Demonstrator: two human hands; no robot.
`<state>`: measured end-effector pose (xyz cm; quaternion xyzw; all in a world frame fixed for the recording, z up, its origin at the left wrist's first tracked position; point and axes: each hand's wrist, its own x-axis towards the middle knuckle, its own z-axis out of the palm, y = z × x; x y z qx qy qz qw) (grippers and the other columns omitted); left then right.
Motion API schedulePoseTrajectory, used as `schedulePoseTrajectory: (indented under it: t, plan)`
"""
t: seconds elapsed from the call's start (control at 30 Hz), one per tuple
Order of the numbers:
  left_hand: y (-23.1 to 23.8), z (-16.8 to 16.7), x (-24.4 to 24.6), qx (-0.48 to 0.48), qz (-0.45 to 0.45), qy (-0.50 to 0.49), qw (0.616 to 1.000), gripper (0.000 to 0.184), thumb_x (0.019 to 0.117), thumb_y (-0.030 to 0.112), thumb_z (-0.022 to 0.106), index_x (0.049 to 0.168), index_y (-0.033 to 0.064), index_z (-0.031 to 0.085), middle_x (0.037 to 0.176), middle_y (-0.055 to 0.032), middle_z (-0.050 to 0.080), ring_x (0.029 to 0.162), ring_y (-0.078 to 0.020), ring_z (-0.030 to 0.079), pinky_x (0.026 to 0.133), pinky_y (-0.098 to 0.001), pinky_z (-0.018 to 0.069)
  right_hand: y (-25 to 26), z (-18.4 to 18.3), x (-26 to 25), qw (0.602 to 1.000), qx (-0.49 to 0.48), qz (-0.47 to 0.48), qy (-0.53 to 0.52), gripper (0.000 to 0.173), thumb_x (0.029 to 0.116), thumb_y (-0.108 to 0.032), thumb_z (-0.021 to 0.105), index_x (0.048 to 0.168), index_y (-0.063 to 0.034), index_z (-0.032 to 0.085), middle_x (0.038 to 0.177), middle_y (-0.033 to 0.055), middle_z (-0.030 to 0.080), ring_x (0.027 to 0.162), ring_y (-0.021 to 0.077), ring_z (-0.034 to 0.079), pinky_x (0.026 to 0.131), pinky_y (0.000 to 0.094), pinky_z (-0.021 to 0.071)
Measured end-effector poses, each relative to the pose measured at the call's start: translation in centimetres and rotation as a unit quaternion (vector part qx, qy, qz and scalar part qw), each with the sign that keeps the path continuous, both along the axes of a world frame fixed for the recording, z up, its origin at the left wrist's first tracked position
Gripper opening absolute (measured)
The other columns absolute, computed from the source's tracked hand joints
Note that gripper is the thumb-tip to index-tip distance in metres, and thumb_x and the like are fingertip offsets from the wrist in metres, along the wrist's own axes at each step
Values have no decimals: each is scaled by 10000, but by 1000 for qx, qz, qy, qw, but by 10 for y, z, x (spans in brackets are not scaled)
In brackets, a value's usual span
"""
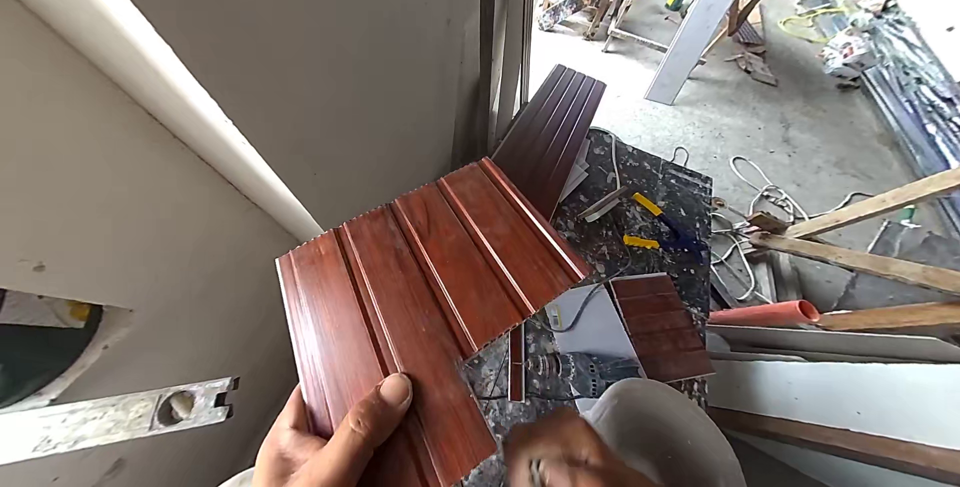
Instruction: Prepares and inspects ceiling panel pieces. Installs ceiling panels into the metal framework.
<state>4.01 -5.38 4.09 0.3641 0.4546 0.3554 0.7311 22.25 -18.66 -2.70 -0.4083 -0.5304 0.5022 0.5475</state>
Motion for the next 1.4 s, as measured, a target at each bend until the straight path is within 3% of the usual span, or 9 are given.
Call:
schedulePoseTrajectory:
  t: [0.17,0.43,0.67,0.87,0.93,1.03,1.2,1.3,1.4]
  plan:
    - [-3,0,-5,12,-29,-38,999,303,938,-56,609,1186,44,467,888,-75,761,772,-196,767,720,-387,667,15,-1,8,993,38,-61,94,461,1097,-469,383,1004,-69,593,738,16,575,580,65,558,512,227,485]
    - [-1,13,-35,148,-41,-63,986,323,929,33,722,1184,68,526,952,-47,766,842,-161,760,800,-372,655,21,11,-30,978,121,-154,-70,390,1116,-301,454,1226,30,629,832,111,672,651,91,630,591,233,559]
    - [-53,7,-117,183,74,132,971,496,909,48,751,1247,-3,391,1040,-57,681,928,-180,721,853,-403,633,4,3,-79,991,-13,-66,-112,437,1117,-338,428,1187,19,670,1035,142,662,942,145,657,834,293,575]
    - [-72,-2,-113,264,89,282,918,488,861,136,829,1166,-59,502,1000,-39,714,923,-109,726,838,-290,639,-8,16,-81,993,-111,-12,-48,490,1111,-458,329,1114,-10,527,849,88,625,642,146,632,521,327,563]
    - [-73,-8,-116,297,70,360,882,724,855,288,849,1301,-139,470,1140,-161,646,1027,-158,664,891,-319,584,-10,24,-86,993,-99,-29,-62,410,1120,-353,371,1116,15,552,860,95,650,686,143,671,567,327,602]
    - [-64,-27,-126,354,50,407,840,1118,872,525,771,1582,-87,162,1391,-261,465,1213,-221,544,956,-353,515,-10,24,-99,991,-56,-72,-96,395,1126,-265,405,1158,66,618,942,97,660,824,48,637,744,215,556]
    - [-65,-31,-133,486,-27,400,777,303,1050,337,575,1322,263,686,1672,-145,286,1568,-328,200,1270,-511,246,-9,22,-107,981,-37,-111,-154,413,1123,-311,405,1020,22,627,849,83,635,805,19,623,743,174,529]
    - [-73,-30,-137,500,-98,408,758,596,1081,484,379,1472,62,537,1645,-198,344,1576,-396,150,1291,-556,121,-5,21,-107,979,-40,-100,-174,452,1118,-344,417,1049,39,647,894,95,665,818,44,648,743,206,560]
    - [-76,-28,-141,495,-163,424,741,1151,777,836,616,1586,65,343,1652,-307,224,1567,-456,103,1278,-580,89,0,16,-110,983,-38,-91,-156,436,1109,-365,438,1129,34,613,906,90,673,767,61,654,677,233,574]
